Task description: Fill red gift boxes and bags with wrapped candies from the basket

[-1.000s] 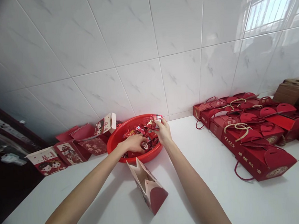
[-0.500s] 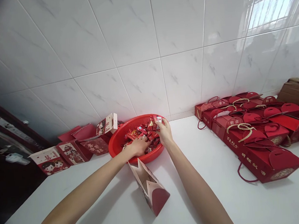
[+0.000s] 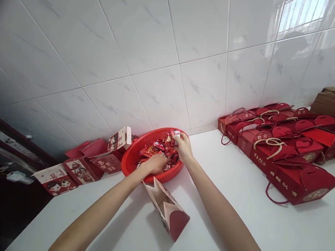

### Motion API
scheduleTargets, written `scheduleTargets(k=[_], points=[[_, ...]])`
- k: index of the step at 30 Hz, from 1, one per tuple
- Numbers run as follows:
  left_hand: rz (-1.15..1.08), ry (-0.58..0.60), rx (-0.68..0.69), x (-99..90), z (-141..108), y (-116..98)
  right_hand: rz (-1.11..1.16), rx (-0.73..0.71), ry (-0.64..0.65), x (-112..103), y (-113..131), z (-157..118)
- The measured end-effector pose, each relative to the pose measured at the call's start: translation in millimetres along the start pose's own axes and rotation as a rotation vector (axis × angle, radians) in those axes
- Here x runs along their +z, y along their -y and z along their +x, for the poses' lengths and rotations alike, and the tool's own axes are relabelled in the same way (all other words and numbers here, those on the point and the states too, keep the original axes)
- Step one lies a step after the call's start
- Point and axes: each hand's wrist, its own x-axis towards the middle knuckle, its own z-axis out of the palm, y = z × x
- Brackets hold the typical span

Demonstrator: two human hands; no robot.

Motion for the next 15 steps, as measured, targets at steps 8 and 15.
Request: scheduleTargets(k=[8,15], points=[[-0.056,0.056,0.015,-2.1,-1.4,1.4,0.001,-0.014,0.024,0.7,0.6,-1.5],[-0.096,0.042,-0.004,-6.2,-1.9,3.7,-0.004,-0.003,0.026,2.2,2.1,-1.5]])
